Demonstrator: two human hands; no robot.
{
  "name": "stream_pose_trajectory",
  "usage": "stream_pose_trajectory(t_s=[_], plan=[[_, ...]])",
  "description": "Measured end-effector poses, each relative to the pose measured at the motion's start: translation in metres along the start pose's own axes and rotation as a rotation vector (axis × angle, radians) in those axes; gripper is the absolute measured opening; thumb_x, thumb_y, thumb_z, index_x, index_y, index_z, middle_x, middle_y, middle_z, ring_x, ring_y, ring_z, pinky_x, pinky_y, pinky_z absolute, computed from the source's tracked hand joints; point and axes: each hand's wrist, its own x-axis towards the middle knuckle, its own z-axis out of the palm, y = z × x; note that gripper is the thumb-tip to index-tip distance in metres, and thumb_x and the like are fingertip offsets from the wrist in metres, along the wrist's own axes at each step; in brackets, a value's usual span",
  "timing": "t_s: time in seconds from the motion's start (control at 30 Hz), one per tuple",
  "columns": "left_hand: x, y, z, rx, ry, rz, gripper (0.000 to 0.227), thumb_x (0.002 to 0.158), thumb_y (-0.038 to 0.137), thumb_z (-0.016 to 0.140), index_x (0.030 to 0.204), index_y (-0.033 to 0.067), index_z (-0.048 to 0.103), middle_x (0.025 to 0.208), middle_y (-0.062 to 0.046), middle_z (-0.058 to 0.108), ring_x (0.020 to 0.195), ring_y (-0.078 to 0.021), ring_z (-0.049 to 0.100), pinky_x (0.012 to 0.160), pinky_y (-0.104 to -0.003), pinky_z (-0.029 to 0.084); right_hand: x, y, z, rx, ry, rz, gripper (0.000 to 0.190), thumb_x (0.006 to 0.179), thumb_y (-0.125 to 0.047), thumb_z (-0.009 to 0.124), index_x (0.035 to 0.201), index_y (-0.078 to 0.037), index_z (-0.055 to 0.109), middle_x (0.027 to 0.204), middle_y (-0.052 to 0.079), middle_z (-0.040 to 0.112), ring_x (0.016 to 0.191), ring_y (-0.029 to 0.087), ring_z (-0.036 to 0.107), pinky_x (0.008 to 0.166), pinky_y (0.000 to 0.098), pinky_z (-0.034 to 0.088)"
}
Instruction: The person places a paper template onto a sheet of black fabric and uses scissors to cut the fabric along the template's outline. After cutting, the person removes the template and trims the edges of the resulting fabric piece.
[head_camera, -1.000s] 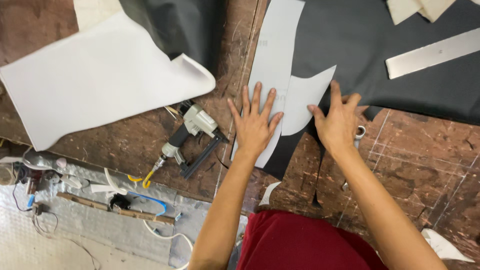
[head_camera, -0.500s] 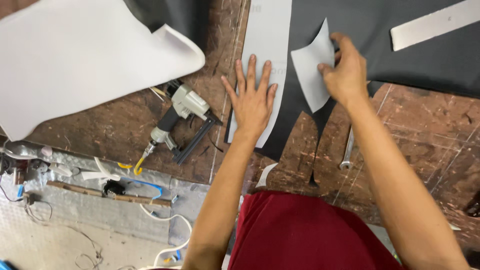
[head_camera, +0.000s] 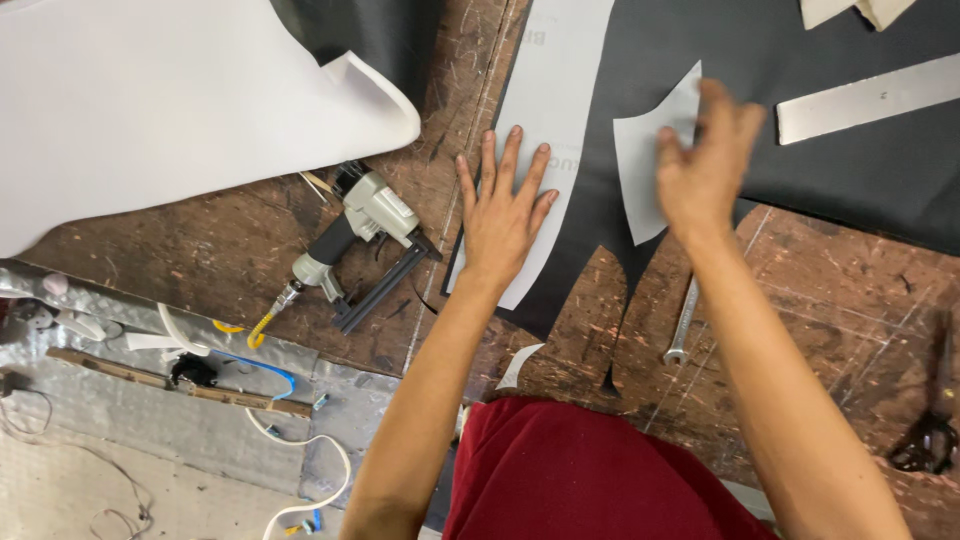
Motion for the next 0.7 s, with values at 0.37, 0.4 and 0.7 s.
stream_pose_trajectory(t_s=[0.37, 0.4, 0.7], plan=[[-0.098, 0.020, -0.048, -0.235, 0.273, -0.209, 0.049, 0.097, 0.016, 0.075, 0.142, 0.0073, 0.058, 0.129, -0.016, 0.055, 0.121, -0.0340, 0.053, 0.103, -0.048, 0.046, 0.006, -0.076, 0.037, -0.274, -0.354, -0.090, 0.087, 0.078, -0.041, 0.090, 0.149, -0.011, 0.049, 0.113, 0.018, 0.051, 0.087, 0.037, 0.064, 0.072, 0.0488, 0.055], [-0.110, 0.025, -0.048, -0.237, 0.263, -0.204, 0.047, 0.097, 0.015, 0.076, 0.141, 0.0080, 0.059, 0.128, -0.014, 0.057, 0.120, -0.0327, 0.054, 0.103, -0.046, 0.048, 0.006, -0.072, 0.038, -0.277, -0.347, -0.120, 0.085, 0.083, -0.041, 0.090, 0.151, -0.010, 0.048, 0.114, 0.019, 0.051, 0.087, 0.037, 0.064, 0.074, 0.0490, 0.055], [-0.164, -0.003, -0.038, -0.018, 0.261, -0.361, 0.063, 0.084, 0.039, 0.084, 0.135, 0.0074, 0.064, 0.127, -0.011, 0.059, 0.112, -0.0299, 0.052, 0.093, -0.045, 0.037, -0.012, -0.078, 0.060, -0.202, -0.277, 0.062, 0.076, 0.087, -0.024, 0.086, 0.150, -0.006, 0.049, 0.109, 0.018, 0.052, 0.084, 0.033, 0.065, 0.079, 0.0473, 0.054]])
